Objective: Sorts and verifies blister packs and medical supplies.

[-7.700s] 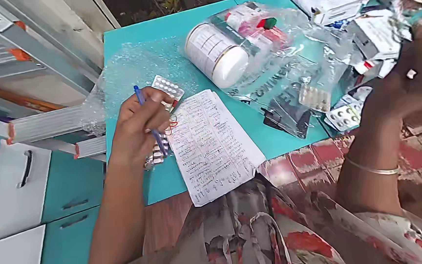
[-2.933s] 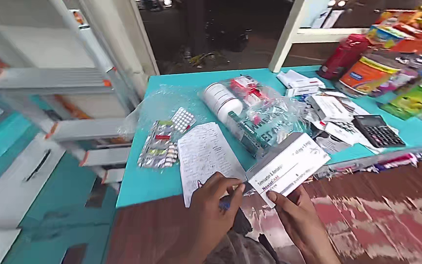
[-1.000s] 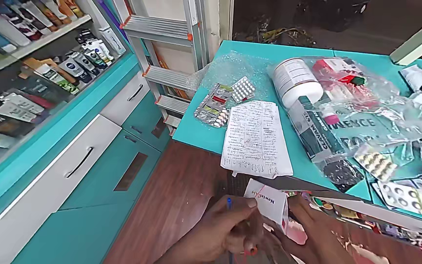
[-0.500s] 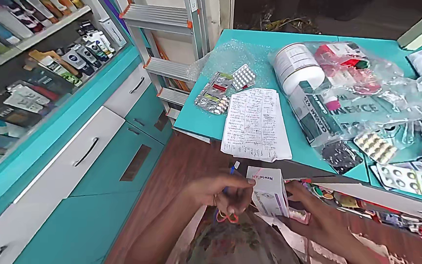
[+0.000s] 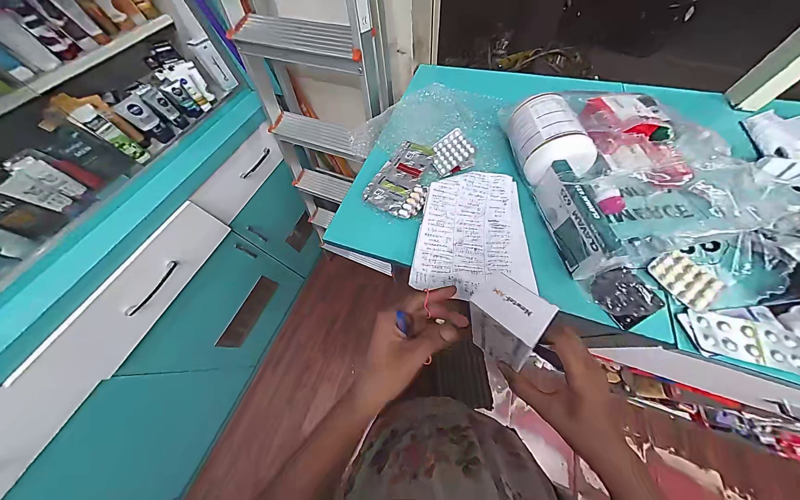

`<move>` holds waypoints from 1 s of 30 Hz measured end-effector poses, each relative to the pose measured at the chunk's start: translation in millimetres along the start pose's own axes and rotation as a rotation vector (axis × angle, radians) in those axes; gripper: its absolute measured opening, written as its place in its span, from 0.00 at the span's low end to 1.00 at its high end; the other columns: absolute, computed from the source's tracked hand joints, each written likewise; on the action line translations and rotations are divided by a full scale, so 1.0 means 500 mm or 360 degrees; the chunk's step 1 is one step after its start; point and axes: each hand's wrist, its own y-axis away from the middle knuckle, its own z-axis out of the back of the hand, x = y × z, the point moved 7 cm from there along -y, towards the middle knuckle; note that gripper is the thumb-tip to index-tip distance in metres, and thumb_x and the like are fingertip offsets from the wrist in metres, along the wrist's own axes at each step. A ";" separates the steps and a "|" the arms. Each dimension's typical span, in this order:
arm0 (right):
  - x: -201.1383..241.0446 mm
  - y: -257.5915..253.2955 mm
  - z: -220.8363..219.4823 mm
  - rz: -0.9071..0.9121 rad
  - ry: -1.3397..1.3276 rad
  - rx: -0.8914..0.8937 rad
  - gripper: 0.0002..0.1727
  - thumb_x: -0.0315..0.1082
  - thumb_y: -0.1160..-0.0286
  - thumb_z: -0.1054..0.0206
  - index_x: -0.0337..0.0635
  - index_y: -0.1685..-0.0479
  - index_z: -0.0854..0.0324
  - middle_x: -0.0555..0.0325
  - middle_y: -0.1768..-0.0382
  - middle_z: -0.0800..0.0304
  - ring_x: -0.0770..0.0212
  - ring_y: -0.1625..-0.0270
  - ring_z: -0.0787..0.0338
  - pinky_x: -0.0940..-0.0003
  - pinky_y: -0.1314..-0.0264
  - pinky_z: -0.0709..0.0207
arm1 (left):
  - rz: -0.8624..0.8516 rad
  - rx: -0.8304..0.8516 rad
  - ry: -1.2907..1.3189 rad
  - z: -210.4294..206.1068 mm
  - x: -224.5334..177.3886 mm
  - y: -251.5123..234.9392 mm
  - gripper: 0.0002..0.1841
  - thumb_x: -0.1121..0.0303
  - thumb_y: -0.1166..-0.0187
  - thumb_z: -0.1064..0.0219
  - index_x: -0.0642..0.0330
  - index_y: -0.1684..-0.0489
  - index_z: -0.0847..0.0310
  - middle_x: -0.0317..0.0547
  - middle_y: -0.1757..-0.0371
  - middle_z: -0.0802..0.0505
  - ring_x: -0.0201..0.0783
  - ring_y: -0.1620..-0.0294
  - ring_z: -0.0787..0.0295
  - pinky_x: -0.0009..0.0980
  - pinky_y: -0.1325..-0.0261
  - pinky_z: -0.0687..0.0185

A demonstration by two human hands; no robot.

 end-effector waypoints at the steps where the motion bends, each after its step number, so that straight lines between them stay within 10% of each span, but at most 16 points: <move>1: 0.012 -0.003 -0.009 0.0035 0.0111 -0.0061 0.31 0.50 0.44 0.20 0.37 0.45 0.16 0.47 0.55 0.13 0.66 0.52 0.11 0.77 0.49 0.15 | -0.0174 -0.0103 -0.0166 -0.009 -0.009 0.006 0.27 0.60 0.29 0.22 0.68 0.35 0.17 0.30 0.55 0.03 0.13 0.70 0.16 0.13 0.71 0.22; 6: 0.075 -0.014 -0.045 0.0270 0.0235 -0.0222 0.25 0.58 0.33 0.25 0.45 0.57 0.22 0.52 0.57 0.18 0.64 0.53 0.17 0.79 0.50 0.23 | -0.0336 -0.0365 -0.0807 -0.032 -0.026 0.005 0.43 0.48 0.50 0.12 0.76 0.41 0.18 0.36 0.65 0.06 0.16 0.64 0.11 0.17 0.59 0.12; 8: 0.068 -0.031 -0.052 0.0158 -0.0253 0.0000 0.33 0.62 0.35 0.22 0.51 0.40 0.26 0.59 0.35 0.22 0.73 0.32 0.20 0.82 0.32 0.25 | -0.0293 -0.0145 -0.0546 -0.025 -0.029 -0.009 0.35 0.54 0.47 0.12 0.72 0.44 0.16 0.27 0.74 0.14 0.11 0.74 0.24 0.11 0.70 0.27; 10: 0.056 -0.050 -0.062 0.0041 -0.0913 0.0373 0.52 0.58 0.40 0.17 0.53 0.13 0.39 0.61 0.15 0.32 0.67 0.19 0.26 0.69 0.20 0.25 | -0.0206 0.0346 0.0007 -0.023 -0.030 -0.021 0.26 0.63 0.36 0.16 0.60 0.39 0.15 0.23 0.63 0.07 0.12 0.64 0.15 0.13 0.61 0.18; 13: 0.078 -0.042 -0.091 -0.0118 -0.1544 0.0880 0.45 0.45 0.36 0.17 0.61 0.14 0.36 0.79 0.25 0.18 0.76 0.27 0.17 0.72 0.24 0.20 | -0.0157 0.0797 0.0314 -0.019 -0.030 -0.022 0.18 0.61 0.22 0.26 0.50 0.36 0.15 0.23 0.48 0.05 0.15 0.50 0.10 0.17 0.45 0.13; 15: 0.095 -0.046 -0.114 -0.0203 -0.1539 0.0741 0.34 0.36 0.39 0.16 0.58 0.28 0.22 0.80 0.39 0.07 0.79 0.38 0.10 0.75 0.32 0.14 | -0.0244 0.0492 0.0037 0.014 -0.038 -0.019 0.11 0.57 0.19 0.29 0.52 0.48 0.13 0.18 0.68 0.10 0.08 0.68 0.19 0.10 0.64 0.23; 18: 0.094 -0.066 -0.140 -0.0143 -0.0746 0.0265 0.40 0.48 0.38 0.17 0.33 0.31 0.28 0.64 0.48 0.06 0.79 0.44 0.08 0.78 0.40 0.12 | -0.0347 -0.0113 -0.0572 0.069 -0.062 0.016 0.28 0.48 0.32 0.21 0.55 0.37 0.12 0.16 0.77 0.22 0.05 0.76 0.36 0.05 0.73 0.40; 23: 0.131 -0.064 -0.220 0.0082 -0.0379 0.0490 0.44 0.50 0.33 0.25 0.20 0.28 0.34 0.41 0.51 0.08 0.66 0.49 0.06 0.72 0.45 0.13 | -0.0305 -0.0805 -0.1590 0.081 -0.071 0.069 0.43 0.37 0.47 0.18 0.75 0.53 0.15 0.40 0.80 0.14 0.20 0.81 0.24 0.19 0.76 0.25; 27: 0.125 -0.086 -0.236 -0.0126 -0.1193 0.1011 0.22 0.37 0.15 0.35 0.28 0.31 0.24 0.50 0.44 0.08 0.72 0.42 0.08 0.75 0.37 0.13 | -0.0228 -0.0730 -0.1467 0.139 -0.053 0.065 0.36 0.43 0.44 0.17 0.72 0.55 0.17 0.31 0.80 0.19 0.12 0.80 0.30 0.11 0.75 0.31; 30: 0.112 -0.138 -0.211 -0.0160 -0.1266 0.0929 0.25 0.33 0.10 0.42 0.28 0.20 0.28 0.48 0.31 0.12 0.67 0.36 0.08 0.71 0.34 0.13 | -0.0309 -0.0539 -0.1661 0.132 -0.045 0.071 0.33 0.45 0.41 0.18 0.67 0.50 0.15 0.40 0.76 0.11 0.22 0.76 0.16 0.19 0.70 0.18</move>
